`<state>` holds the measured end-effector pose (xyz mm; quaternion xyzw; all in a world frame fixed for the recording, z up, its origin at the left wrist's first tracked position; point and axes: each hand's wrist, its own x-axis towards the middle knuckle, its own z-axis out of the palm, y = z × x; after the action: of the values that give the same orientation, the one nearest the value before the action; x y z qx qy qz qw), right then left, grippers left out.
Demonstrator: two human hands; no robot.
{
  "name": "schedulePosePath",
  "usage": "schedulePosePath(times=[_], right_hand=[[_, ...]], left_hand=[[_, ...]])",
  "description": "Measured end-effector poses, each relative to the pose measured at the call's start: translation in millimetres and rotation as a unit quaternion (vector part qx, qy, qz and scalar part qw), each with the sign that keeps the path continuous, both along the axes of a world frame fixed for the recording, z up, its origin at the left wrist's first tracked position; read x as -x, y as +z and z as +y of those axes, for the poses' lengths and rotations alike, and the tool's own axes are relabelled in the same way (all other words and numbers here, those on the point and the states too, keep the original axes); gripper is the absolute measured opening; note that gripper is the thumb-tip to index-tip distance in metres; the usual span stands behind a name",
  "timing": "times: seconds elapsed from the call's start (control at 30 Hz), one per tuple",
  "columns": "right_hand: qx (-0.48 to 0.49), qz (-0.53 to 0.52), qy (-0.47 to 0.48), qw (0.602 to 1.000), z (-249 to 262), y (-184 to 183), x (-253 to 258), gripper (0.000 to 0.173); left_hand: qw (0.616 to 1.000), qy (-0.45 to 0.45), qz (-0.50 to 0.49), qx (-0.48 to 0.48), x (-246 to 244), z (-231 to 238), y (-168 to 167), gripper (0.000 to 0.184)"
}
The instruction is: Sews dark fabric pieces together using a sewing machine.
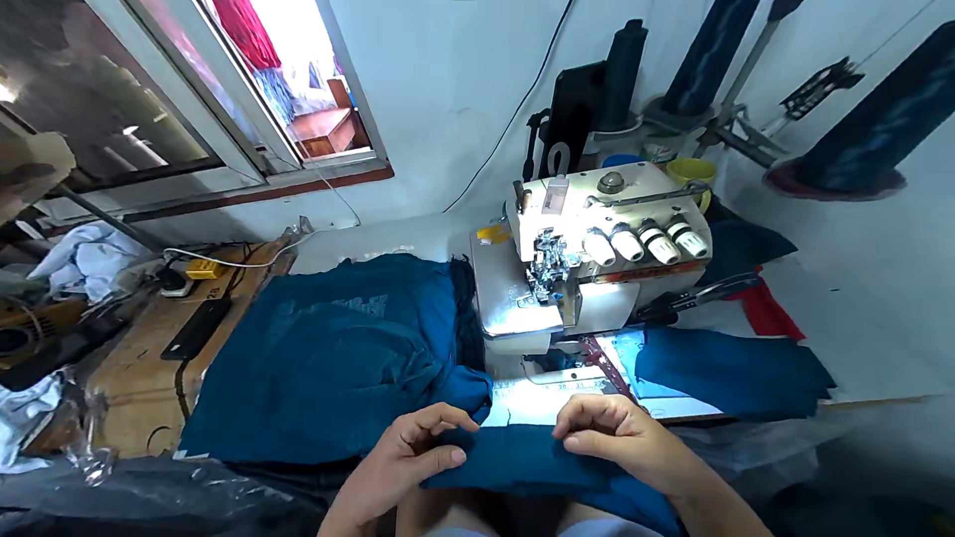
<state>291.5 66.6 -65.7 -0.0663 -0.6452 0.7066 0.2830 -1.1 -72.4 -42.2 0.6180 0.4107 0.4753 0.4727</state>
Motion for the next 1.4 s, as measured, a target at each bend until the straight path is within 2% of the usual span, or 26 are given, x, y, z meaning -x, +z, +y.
schedulePosePath(times=[0.13,0.2,0.37,0.5,0.57,0.6,0.63,0.77,0.8,0.87,0.93,1.0,1.07,1.23,1.33,1.4], right_hand=[[-0.081,-0.046,-0.069,0.993,-12,-6,5,0.023],[-0.114,-0.072,-0.107,0.985,-17,-12,7,0.027],[-0.13,-0.088,-0.147,0.977,-26,-24,13,0.019],[-0.037,-0.072,-0.058,0.995,-33,-26,21,0.021],[0.062,-0.08,0.005,0.995,-37,-22,24,0.012],[0.103,-0.087,0.022,0.991,-41,-20,25,0.008],[0.119,-0.097,0.028,0.988,-44,-18,26,0.009],[0.044,-0.052,0.003,0.998,-53,-25,30,0.028],[0.034,-0.05,-0.023,0.998,-55,-26,31,0.026],[0.048,-0.068,-0.067,0.994,-57,-27,32,0.016],[0.103,-0.089,-0.081,0.987,-58,-26,34,0.01],[0.163,-0.086,-0.081,0.979,-58,-26,37,0.007],[0.206,-0.064,-0.07,0.974,-58,-27,38,0.006],[0.198,-0.066,-0.013,0.978,-52,-27,33,0.01],[0.232,-0.081,-0.005,0.969,-52,-33,31,0.009],[0.268,-0.083,0.007,0.96,-52,-35,31,0.008]], left_hand=[[0.99,0.072,0.102,-0.058,-12,-9,-13,0.032],[0.985,0.108,0.121,-0.06,-20,-11,-17,0.035],[0.978,0.164,0.121,-0.05,-30,-10,-28,0.019],[0.996,0.059,0.059,-0.029,-35,-2,-29,0.016],[0.999,0.019,0.03,0.003,-38,-2,-29,0.006],[0.999,0.01,0.028,0.018,-39,-1,-28,0.005],[0.999,0.004,0.04,0.028,-40,-1,-26,0.013],[0.995,-0.004,0.102,0.015,-41,-2,-24,0.023],[0.995,-0.014,0.103,0.011,-42,-4,-23,0.023],[0.994,-0.038,0.103,0.013,-42,-6,-22,0.034],[0.989,-0.032,0.142,0.021,-44,-7,-23,0.041],[0.983,-0.012,0.178,0.028,-46,-8,-26,0.037],[0.984,-0.012,0.174,0.025,-48,-7,-30,0.033],[0.992,-0.048,0.11,0.023,-46,-5,-36,0.03],[0.993,-0.004,0.114,0.002,-45,-5,-38,0.022],[0.99,0.066,0.119,-0.033,-48,-5,-43,0.016]])
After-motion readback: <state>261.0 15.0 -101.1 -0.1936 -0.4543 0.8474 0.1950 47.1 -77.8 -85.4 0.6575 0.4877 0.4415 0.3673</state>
